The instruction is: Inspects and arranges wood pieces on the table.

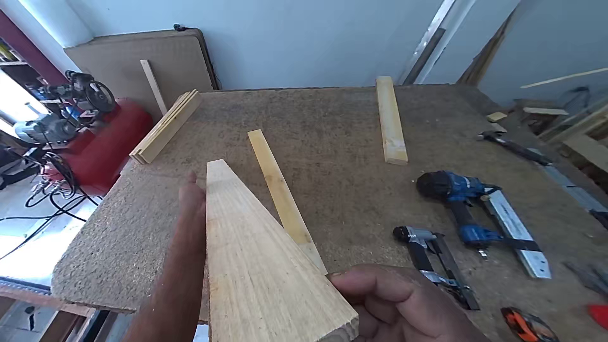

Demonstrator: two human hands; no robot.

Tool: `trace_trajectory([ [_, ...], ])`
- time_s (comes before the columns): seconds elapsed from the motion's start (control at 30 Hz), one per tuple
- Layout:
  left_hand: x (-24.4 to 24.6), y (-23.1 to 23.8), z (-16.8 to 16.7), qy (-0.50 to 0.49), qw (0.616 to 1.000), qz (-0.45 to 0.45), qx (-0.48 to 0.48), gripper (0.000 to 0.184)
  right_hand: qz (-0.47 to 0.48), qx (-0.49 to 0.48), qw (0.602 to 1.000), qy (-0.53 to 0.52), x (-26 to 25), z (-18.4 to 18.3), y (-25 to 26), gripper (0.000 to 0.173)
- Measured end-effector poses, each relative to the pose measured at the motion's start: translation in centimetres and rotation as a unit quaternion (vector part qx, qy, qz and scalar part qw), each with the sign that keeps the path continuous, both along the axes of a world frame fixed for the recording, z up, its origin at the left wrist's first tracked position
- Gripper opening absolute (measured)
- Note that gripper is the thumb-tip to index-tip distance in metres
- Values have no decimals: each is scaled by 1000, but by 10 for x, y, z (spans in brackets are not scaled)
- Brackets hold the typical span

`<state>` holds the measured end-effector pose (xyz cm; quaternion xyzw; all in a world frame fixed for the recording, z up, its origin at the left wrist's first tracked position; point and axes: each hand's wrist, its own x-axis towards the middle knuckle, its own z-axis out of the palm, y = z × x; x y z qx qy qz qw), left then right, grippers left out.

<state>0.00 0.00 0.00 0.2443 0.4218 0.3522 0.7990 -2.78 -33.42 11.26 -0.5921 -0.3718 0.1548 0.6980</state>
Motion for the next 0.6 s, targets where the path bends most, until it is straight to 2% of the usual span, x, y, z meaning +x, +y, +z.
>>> trace_trajectory([
  [0.23,-11,-5,6,-64,991,-106,-57,84,-18,-9,999,-50,4,-5,-3,41],
  [0.37,-15,-26,34,-20,990,-124,-63,88,-31,-12,998,-56,8,-8,-8,38],
  [0.6,-19,-24,29,-82,981,-163,-69,95,-51,-7,997,-58,12,-12,-12,39],
])
